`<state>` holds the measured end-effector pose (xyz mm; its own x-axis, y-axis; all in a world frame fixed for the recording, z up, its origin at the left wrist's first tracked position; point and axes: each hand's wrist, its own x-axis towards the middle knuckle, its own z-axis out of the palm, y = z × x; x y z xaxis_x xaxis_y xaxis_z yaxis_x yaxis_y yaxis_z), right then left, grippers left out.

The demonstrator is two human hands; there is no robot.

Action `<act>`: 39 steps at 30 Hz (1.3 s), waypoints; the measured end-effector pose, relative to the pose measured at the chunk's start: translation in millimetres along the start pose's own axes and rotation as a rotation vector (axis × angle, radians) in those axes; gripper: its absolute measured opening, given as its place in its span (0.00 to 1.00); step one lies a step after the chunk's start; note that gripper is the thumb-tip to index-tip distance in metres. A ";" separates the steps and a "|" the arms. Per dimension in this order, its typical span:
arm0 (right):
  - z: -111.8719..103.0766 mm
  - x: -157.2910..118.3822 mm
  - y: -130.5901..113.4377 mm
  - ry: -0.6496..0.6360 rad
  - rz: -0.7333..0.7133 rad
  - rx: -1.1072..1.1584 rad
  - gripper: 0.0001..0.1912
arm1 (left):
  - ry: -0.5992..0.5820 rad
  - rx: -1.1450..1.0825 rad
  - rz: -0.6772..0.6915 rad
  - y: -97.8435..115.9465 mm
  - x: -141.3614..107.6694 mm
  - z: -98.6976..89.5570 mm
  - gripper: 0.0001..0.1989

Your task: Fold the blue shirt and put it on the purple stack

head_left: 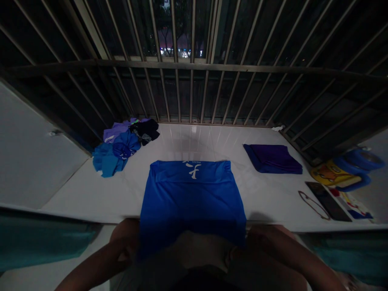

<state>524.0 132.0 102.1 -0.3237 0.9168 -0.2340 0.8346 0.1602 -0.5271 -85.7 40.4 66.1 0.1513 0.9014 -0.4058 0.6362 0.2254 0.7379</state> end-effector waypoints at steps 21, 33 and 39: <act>-56.3 290.8 -34.1 -0.041 -0.157 -0.438 0.16 | 0.048 0.660 0.244 111.7 307.3 -139.9 0.15; -118.3 289.7 -44.0 0.347 -0.159 -0.432 0.16 | 0.467 0.688 0.375 156.6 301.9 -157.2 0.14; -66.2 229.0 -9.2 0.305 -0.267 -0.483 0.17 | 0.475 0.695 0.401 103.2 235.2 -81.2 0.13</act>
<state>471.7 364.7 107.4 -0.4664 0.8741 0.1358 0.8728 0.4797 -0.0902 -45.9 305.7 90.6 0.2302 0.9551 0.1864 0.9365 -0.2695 0.2244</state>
